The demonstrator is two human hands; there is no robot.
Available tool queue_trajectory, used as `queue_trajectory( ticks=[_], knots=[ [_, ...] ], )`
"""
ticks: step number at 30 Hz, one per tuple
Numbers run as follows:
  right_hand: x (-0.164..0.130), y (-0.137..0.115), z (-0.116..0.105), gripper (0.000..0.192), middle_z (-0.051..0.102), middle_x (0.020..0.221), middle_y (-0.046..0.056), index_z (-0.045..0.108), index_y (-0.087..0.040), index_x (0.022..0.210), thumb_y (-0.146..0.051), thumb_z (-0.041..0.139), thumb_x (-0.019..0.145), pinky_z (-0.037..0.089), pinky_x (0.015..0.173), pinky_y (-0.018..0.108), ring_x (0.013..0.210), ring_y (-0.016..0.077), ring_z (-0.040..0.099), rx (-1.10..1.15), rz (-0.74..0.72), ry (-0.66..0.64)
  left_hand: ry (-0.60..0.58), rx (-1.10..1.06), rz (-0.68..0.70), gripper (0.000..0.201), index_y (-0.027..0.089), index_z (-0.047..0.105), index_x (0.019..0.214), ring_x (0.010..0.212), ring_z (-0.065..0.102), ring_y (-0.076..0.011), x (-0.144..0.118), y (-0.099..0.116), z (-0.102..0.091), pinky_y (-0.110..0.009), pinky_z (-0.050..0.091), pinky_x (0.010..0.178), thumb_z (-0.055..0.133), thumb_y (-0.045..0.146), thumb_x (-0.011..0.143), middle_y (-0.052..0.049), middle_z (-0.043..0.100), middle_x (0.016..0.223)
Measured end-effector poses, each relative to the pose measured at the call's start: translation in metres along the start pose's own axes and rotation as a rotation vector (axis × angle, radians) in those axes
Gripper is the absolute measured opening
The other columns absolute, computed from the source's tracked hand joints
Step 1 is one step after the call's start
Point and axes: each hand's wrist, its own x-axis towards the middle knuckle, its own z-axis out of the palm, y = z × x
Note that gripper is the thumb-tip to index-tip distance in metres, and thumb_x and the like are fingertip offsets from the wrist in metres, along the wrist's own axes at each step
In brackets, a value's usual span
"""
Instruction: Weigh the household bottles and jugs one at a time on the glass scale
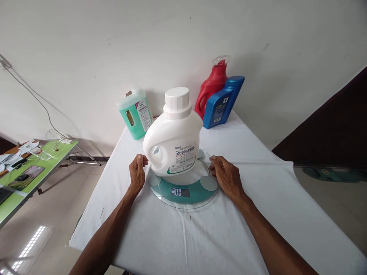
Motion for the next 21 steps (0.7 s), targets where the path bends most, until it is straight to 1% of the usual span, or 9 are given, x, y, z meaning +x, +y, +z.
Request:
queue_trajectory(
  ticks=[4, 7, 10, 16, 19, 21],
  knots=[
    [0.001, 0.000, 0.001, 0.051, 0.069, 0.067, 0.002, 0.055, -0.029, 0.078, -0.071, 0.038, 0.102, 0.049, 0.067, 0.035, 0.059, 0.0210, 0.064, -0.003, 0.011, 0.000, 0.031, -0.041, 0.016, 0.072, 0.021, 0.058, 0.068, 0.068, 0.055, -0.0177, 0.005, 0.005, -0.006, -0.031, 0.049, 0.068, 0.040, 0.082, 0.102, -0.005, 0.060, 0.070],
    [0.001, 0.000, 0.001, 0.052, 0.069, 0.067, 0.002, 0.056, -0.029, 0.079, -0.072, 0.039, 0.101, 0.049, 0.066, 0.035, 0.059, 0.0214, 0.065, 0.008, 0.020, 0.005, 0.086, -0.091, 0.013, 0.070, 0.020, 0.065, 0.077, 0.070, 0.057, -0.0179, 0.007, 0.010, -0.011, -0.032, 0.049, 0.069, 0.039, 0.080, 0.104, -0.006, 0.063, 0.074],
    [0.002, -0.001, 0.001, 0.053, 0.070, 0.067, 0.003, 0.057, -0.028, 0.080, -0.073, 0.038, 0.101, 0.049, 0.067, 0.036, 0.059, 0.0218, 0.065, 0.002, 0.015, 0.000, 0.124, -0.149, 0.015, 0.065, 0.019, 0.068, 0.086, 0.074, 0.059, -0.0180, 0.007, 0.020, -0.014, -0.031, 0.050, 0.071, 0.039, 0.074, 0.107, -0.006, 0.064, 0.079],
    [-0.002, -0.005, -0.001, 0.056, 0.070, 0.070, 0.003, 0.059, -0.028, 0.081, -0.075, 0.036, 0.101, 0.050, 0.070, 0.037, 0.061, 0.0218, 0.064, 0.019, 0.024, 0.010, 0.090, -0.172, 0.095, 0.057, 0.021, 0.067, 0.099, 0.087, 0.061, -0.0190, 0.004, 0.049, -0.012, -0.032, 0.051, 0.082, 0.037, 0.067, 0.111, -0.006, 0.066, 0.094],
    [-0.003, -0.007, -0.002, 0.054, 0.070, 0.073, 0.003, 0.062, -0.027, 0.083, -0.072, 0.041, 0.103, 0.051, 0.069, 0.036, 0.064, 0.0217, 0.065, 0.053, 0.040, 0.014, 0.046, -0.173, 0.132, 0.059, 0.021, 0.067, 0.101, 0.092, 0.062, -0.0198, 0.003, 0.062, -0.008, -0.033, 0.051, 0.086, 0.035, 0.069, 0.111, -0.008, 0.068, 0.102],
    [-0.003, -0.006, -0.002, 0.053, 0.070, 0.073, 0.003, 0.064, -0.026, 0.083, -0.071, 0.043, 0.104, 0.050, 0.068, 0.035, 0.064, 0.0214, 0.064, 0.068, 0.047, 0.017, 0.018, -0.127, 0.136, 0.060, 0.021, 0.068, 0.102, 0.093, 0.062, -0.0203, 0.003, 0.068, -0.006, -0.033, 0.052, 0.087, 0.036, 0.071, 0.109, -0.008, 0.068, 0.104]
  ],
)
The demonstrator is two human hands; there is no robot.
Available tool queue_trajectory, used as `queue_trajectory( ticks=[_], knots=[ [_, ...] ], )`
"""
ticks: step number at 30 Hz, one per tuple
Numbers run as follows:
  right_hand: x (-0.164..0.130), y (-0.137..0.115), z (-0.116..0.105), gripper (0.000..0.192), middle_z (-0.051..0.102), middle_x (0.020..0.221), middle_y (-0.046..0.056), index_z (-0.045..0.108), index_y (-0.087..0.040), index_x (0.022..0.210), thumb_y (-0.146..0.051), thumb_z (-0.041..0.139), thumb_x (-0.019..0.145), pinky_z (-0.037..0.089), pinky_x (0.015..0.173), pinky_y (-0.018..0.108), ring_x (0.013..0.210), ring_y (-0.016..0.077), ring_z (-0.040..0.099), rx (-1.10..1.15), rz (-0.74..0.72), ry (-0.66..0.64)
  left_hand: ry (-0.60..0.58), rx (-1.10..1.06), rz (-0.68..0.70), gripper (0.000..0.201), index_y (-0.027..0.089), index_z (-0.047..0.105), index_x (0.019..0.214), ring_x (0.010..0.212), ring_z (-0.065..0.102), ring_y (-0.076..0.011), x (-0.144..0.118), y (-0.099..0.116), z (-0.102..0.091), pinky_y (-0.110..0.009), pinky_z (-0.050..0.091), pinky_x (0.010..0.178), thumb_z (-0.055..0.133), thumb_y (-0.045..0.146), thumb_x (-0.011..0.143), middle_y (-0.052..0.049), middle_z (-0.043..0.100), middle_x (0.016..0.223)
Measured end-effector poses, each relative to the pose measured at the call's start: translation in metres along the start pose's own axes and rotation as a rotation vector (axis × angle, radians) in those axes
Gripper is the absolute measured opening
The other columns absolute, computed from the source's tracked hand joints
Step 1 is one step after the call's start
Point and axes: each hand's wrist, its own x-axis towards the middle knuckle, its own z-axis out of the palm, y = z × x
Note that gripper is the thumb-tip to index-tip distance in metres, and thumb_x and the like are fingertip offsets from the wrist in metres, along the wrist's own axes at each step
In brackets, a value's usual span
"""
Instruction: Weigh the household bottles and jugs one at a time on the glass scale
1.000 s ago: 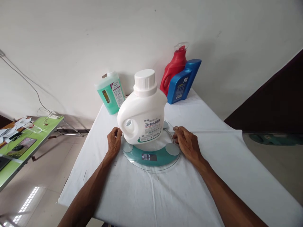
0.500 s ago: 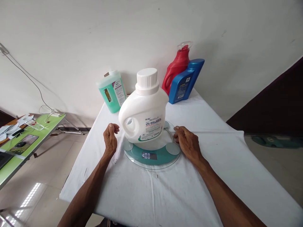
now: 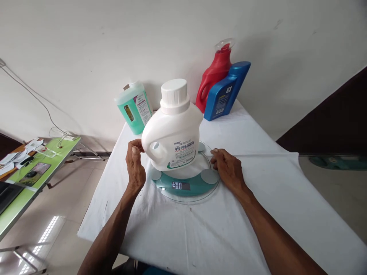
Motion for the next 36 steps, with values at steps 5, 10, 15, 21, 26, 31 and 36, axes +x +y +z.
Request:
queue_trajectory(
  ticks=[5, 10, 15, 21, 26, 31, 36],
  knots=[
    [0.002, 0.002, 0.000, 0.054, 0.069, 0.071, 0.003, 0.063, -0.027, 0.084, -0.072, 0.039, 0.103, 0.049, 0.067, 0.035, 0.061, 0.0206, 0.063, 0.002, -0.005, -0.008, -0.046, 0.055, -0.022, 0.063, 0.021, 0.068, 0.093, 0.087, 0.061, -0.0203, 0.007, 0.005, 0.008, -0.032, 0.051, 0.081, 0.042, 0.078, 0.105, -0.006, 0.065, 0.092],
    [0.004, 0.004, 0.000, 0.050, 0.069, 0.072, 0.003, 0.061, -0.028, 0.083, -0.067, 0.039, 0.104, 0.050, 0.069, 0.035, 0.062, 0.0211, 0.064, 0.008, 0.004, 0.002, -0.067, -0.027, -0.110, 0.075, 0.022, 0.058, 0.070, 0.074, 0.059, -0.0207, 0.019, 0.001, 0.020, -0.033, 0.051, 0.070, 0.038, 0.089, 0.098, -0.006, 0.058, 0.071],
    [0.004, 0.007, 0.001, 0.051, 0.067, 0.068, 0.003, 0.055, -0.030, 0.078, -0.071, 0.039, 0.103, 0.048, 0.066, 0.036, 0.061, 0.0234, 0.065, 0.025, 0.003, 0.010, -0.111, -0.184, -0.202, 0.072, 0.023, 0.048, 0.063, 0.052, 0.043, -0.0140, 0.030, 0.008, 0.028, -0.029, 0.040, 0.052, 0.061, 0.090, 0.085, 0.001, 0.039, 0.054],
    [0.003, 0.009, 0.001, 0.053, 0.062, 0.063, 0.002, 0.050, -0.032, 0.076, -0.074, 0.035, 0.105, 0.046, 0.062, 0.037, 0.060, 0.0262, 0.061, 0.087, -0.029, 0.032, 0.084, -0.268, -0.322, 0.075, 0.023, 0.041, 0.060, 0.044, 0.021, -0.0055, 0.030, 0.021, 0.040, -0.022, 0.023, 0.039, 0.085, 0.083, 0.059, 0.009, 0.024, 0.050],
    [0.003, 0.011, 0.004, 0.056, 0.058, 0.064, 0.000, 0.048, -0.031, 0.075, -0.075, 0.031, 0.106, 0.045, 0.062, 0.036, 0.059, 0.0239, 0.058, 0.097, -0.069, 0.078, 0.218, -0.313, -0.385, 0.077, 0.023, 0.040, 0.060, 0.042, 0.022, -0.0043, 0.040, 0.043, 0.049, -0.019, 0.024, 0.037, 0.095, 0.075, 0.045, 0.010, 0.027, 0.048],
    [0.003, 0.016, 0.008, 0.059, 0.056, 0.063, -0.001, 0.050, -0.030, 0.078, -0.075, 0.028, 0.108, 0.045, 0.061, 0.034, 0.057, 0.0217, 0.056, 0.102, -0.065, 0.094, 0.241, -0.428, -0.329, 0.079, 0.023, 0.038, 0.063, 0.042, 0.023, -0.0031, 0.078, 0.076, 0.082, -0.017, 0.024, 0.039, 0.098, 0.070, 0.045, 0.011, 0.029, 0.048],
    [0.003, 0.019, 0.009, 0.058, 0.059, 0.065, 0.000, 0.052, -0.030, 0.078, -0.074, 0.031, 0.108, 0.047, 0.061, 0.033, 0.058, 0.0218, 0.058, 0.140, -0.107, 0.123, 0.104, -0.592, -0.338, 0.067, 0.023, 0.044, 0.072, 0.043, 0.027, -0.0041, 0.111, 0.073, 0.157, -0.018, 0.020, 0.040, 0.094, 0.067, 0.062, 0.011, 0.031, 0.054]
  ],
)
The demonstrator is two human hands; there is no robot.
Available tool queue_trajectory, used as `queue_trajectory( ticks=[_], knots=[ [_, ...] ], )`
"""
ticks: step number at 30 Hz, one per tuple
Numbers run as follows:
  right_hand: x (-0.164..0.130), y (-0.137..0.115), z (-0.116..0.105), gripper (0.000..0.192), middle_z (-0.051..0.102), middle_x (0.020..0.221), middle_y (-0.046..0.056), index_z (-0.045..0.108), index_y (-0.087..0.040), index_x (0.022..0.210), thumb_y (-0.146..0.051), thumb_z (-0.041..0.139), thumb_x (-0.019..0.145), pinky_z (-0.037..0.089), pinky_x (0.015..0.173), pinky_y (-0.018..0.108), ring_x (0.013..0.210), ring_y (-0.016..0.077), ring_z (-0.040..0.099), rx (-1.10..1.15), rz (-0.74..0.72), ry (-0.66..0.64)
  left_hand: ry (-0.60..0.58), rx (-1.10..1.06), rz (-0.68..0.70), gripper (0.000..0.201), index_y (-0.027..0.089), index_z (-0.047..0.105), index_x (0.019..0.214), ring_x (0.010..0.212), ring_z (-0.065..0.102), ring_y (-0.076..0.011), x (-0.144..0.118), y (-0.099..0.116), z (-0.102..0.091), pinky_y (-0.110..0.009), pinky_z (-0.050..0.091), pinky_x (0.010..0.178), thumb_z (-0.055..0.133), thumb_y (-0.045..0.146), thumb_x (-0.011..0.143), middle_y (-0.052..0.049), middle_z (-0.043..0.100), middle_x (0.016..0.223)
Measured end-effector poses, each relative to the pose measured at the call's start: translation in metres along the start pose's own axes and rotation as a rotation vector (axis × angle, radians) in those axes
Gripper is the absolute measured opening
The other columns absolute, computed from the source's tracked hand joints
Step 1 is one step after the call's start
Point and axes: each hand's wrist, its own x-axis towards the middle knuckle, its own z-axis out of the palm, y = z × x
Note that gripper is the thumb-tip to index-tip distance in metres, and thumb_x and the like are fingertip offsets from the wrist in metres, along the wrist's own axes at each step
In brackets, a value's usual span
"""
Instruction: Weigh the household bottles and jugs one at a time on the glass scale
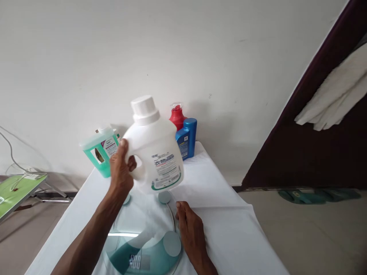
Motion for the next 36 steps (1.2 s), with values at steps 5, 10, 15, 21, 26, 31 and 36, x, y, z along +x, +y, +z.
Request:
queue_trajectory(
  ticks=[5, 10, 15, 21, 26, 31, 36],
  knots=[
    [0.000, -0.003, -0.001, 0.058, 0.058, 0.064, 0.000, 0.051, -0.030, 0.076, -0.073, 0.032, 0.109, 0.047, 0.061, 0.032, 0.057, 0.0212, 0.057, -0.007, 0.000, 0.002, -0.090, -0.024, -0.177, 0.075, 0.024, 0.033, 0.063, 0.046, 0.025, -0.0045, 0.018, -0.061, 0.058, -0.021, 0.018, 0.042, 0.089, 0.074, 0.066, 0.009, 0.027, 0.052],
    [-0.002, -0.005, -0.002, 0.058, 0.056, 0.063, -0.001, 0.049, -0.030, 0.075, -0.073, 0.032, 0.109, 0.046, 0.058, 0.031, 0.056, 0.0205, 0.055, -0.027, 0.035, 0.005, -0.138, 0.031, -0.210, 0.082, 0.025, 0.022, 0.058, 0.050, 0.022, -0.0053, 0.026, -0.102, 0.096, -0.024, 0.020, 0.046, 0.086, 0.075, 0.071, 0.007, 0.021, 0.053],
    [-0.002, -0.008, -0.002, 0.059, 0.059, 0.064, 0.000, 0.051, -0.030, 0.075, -0.073, 0.031, 0.109, 0.047, 0.060, 0.032, 0.056, 0.0205, 0.056, -0.023, 0.039, 0.028, -0.153, 0.084, -0.219, 0.080, 0.026, 0.020, 0.058, 0.052, 0.022, -0.0074, 0.030, -0.128, 0.105, -0.026, 0.024, 0.049, 0.083, 0.071, 0.077, 0.006, 0.019, 0.057],
    [-0.003, -0.005, -0.006, 0.059, 0.064, 0.069, 0.002, 0.058, -0.028, 0.080, -0.075, 0.032, 0.107, 0.048, 0.064, 0.033, 0.061, 0.0222, 0.061, -0.050, 0.110, -0.035, -0.106, 0.108, -0.170, 0.078, 0.026, 0.020, 0.057, 0.055, 0.026, -0.0092, 0.033, -0.144, 0.094, -0.027, 0.027, 0.052, 0.080, 0.069, 0.082, 0.005, 0.019, 0.058],
    [-0.002, 0.000, -0.010, 0.058, 0.069, 0.075, 0.003, 0.063, -0.027, 0.087, -0.074, 0.034, 0.103, 0.047, 0.066, 0.034, 0.064, 0.0232, 0.064, -0.117, 0.190, -0.095, -0.129, 0.134, -0.173, 0.073, 0.025, 0.029, 0.052, 0.056, 0.029, -0.0089, 0.034, -0.141, 0.085, -0.027, 0.026, 0.054, 0.081, 0.066, 0.083, 0.005, 0.025, 0.056],
    [0.001, -0.002, -0.014, 0.054, 0.071, 0.077, 0.003, 0.065, -0.027, 0.090, -0.072, 0.037, 0.099, 0.047, 0.064, 0.035, 0.060, 0.0220, 0.062, -0.168, 0.224, -0.140, -0.154, 0.143, -0.182, 0.071, 0.023, 0.034, 0.053, 0.058, 0.032, -0.0096, 0.041, -0.141, 0.078, -0.028, 0.030, 0.058, 0.082, 0.066, 0.083, 0.005, 0.028, 0.057],
    [0.005, -0.006, -0.016, 0.051, 0.071, 0.072, 0.003, 0.064, -0.028, 0.084, -0.071, 0.038, 0.094, 0.049, 0.064, 0.035, 0.059, 0.0228, 0.064, -0.227, 0.268, -0.149, -0.294, 0.335, -0.018, 0.055, 0.021, 0.058, 0.068, 0.076, 0.055, -0.0176, 0.040, -0.133, 0.048, -0.033, 0.048, 0.075, 0.075, 0.069, 0.090, 0.000, 0.054, 0.071]
  ],
)
